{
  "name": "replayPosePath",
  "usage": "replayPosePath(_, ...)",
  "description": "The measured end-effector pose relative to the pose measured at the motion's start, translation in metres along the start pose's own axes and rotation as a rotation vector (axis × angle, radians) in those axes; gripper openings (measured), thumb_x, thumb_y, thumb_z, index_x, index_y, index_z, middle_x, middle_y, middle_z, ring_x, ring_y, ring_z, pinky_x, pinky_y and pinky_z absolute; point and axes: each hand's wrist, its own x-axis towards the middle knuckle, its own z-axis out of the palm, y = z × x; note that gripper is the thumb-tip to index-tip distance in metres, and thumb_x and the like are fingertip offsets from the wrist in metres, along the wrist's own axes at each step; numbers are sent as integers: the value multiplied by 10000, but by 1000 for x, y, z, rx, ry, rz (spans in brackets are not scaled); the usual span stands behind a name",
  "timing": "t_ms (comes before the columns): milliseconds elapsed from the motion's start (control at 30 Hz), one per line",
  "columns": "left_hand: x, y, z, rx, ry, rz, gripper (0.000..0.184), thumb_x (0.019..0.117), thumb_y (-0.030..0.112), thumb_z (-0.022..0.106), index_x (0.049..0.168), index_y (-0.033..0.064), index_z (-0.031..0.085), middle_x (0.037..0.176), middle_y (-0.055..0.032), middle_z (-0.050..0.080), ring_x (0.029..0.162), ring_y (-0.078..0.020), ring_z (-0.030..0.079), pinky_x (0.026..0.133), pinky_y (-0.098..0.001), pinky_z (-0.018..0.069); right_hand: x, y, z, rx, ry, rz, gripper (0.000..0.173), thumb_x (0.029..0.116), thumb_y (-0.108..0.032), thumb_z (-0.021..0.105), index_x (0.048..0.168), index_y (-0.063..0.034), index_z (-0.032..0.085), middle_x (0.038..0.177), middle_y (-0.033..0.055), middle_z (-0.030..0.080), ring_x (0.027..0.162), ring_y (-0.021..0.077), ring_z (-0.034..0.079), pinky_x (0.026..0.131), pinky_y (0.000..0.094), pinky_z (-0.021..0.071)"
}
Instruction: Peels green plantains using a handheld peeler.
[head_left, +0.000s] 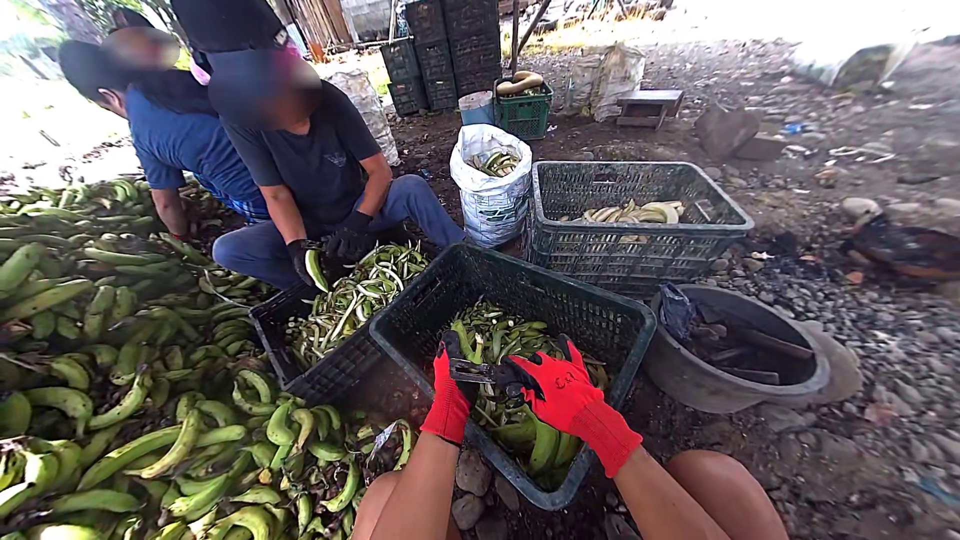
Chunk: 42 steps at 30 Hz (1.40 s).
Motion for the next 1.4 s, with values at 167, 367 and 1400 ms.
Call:
replayPosePath(167, 4, -8, 3, -24, 36, 22, 329, 1123, 231, 346, 1284, 14, 533, 996, -116, 606, 816, -152, 604, 720, -329, 538, 11, -3, -2, -9, 23, 42, 578, 1013, -342, 544, 1573, -282, 416, 1404, 180, 598, 1355, 362, 531, 1205, 718, 13)
replayPosePath(367, 7, 17, -8, -77, 53, -15, 363, 1121, 356, 348, 1215, 57, 531, 750, -84, 575, 483, -143, 526, 406, -288, 459, 12, 40, -16, 131, 65, 259, 527, 1083, -414, 433, 1587, -264, 393, 1449, 158, 587, 1385, 342, 520, 1228, 672, 112)
replayPosePath(1400, -7, 27, -25, -126, -352, 24, 428, 1117, 383, 265, 1287, 64, 493, 840, -114, 697, 593, -160, 669, 472, -278, 551, 31, 15, -17, 481, 188, 427, 500, 1114, -442, 318, 1528, -222, 492, 1458, 144, 593, 1395, 325, 517, 1180, 618, 287)
